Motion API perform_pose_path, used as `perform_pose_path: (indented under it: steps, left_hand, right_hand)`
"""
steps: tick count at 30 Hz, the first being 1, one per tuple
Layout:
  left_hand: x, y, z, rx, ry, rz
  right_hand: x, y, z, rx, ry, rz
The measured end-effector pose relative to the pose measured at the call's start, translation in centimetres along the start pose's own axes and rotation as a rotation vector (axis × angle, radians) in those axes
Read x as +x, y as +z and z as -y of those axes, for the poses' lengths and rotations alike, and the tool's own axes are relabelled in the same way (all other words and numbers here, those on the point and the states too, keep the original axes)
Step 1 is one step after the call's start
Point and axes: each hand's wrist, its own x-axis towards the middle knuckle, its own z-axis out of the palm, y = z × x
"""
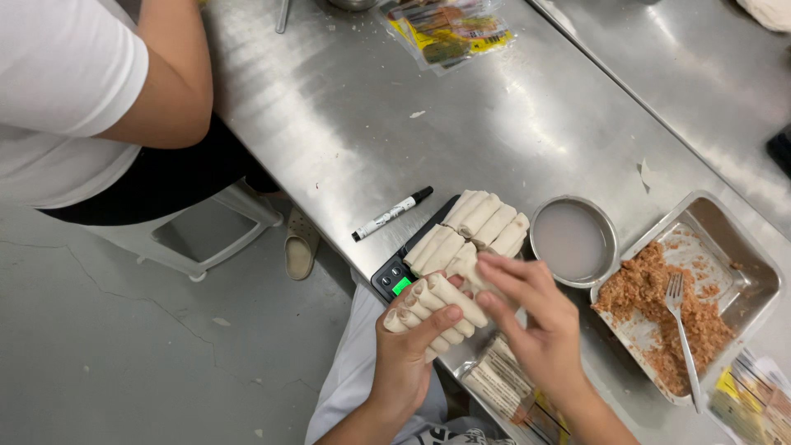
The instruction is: The person picks up spring rolls from a scale and places them into plastic packaging, smoothing the plastic by hand.
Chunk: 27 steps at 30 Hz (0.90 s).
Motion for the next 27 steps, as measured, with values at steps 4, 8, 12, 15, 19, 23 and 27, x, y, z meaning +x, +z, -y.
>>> perform_pose_path:
  steps: [4, 8, 12, 15, 19, 23, 27]
  left_hand:
    - [0.4, -0.4, 1.0, 0.028, 0.0, -0.03]
    - [0.2, -0.3, 1.2, 0.06, 0.034, 0.001]
    - [-0.4, 0.3, 0.9, 0.031, 0.013, -0.008]
    - [-0.3, 0.1, 1.4, 0.025, 0.026, 0.015]
    - [-0.3, 0.6, 1.1, 0.044, 0.01, -0.003]
    - [-0.4, 0.1, 1.7, 0.021, 0.016, -0.045]
    - [-0.9, 0.5, 2.0, -0.068, -0.1, -0.103]
  right_hand:
    - [-0.6, 0.0, 1.4, 0.072, 0.01, -0.034]
    - [-0.7, -0.3, 1.1, 0.127, 0.017, -0.005]
    - [-1.0, -0.3, 0.8, 0.279, 0.039, 0.014]
    - [-1.7, -0.1, 0.5, 0.338, 0.105, -0.022]
    - [-1.9, 0.0, 0.4, 0.337, 0.066, -0.047]
    - [-2.5, 0.0, 1.0, 0.211, -0.046, 0.032]
    - [-3.6, -0.8, 2.2, 0.182, 0.033, 0.218]
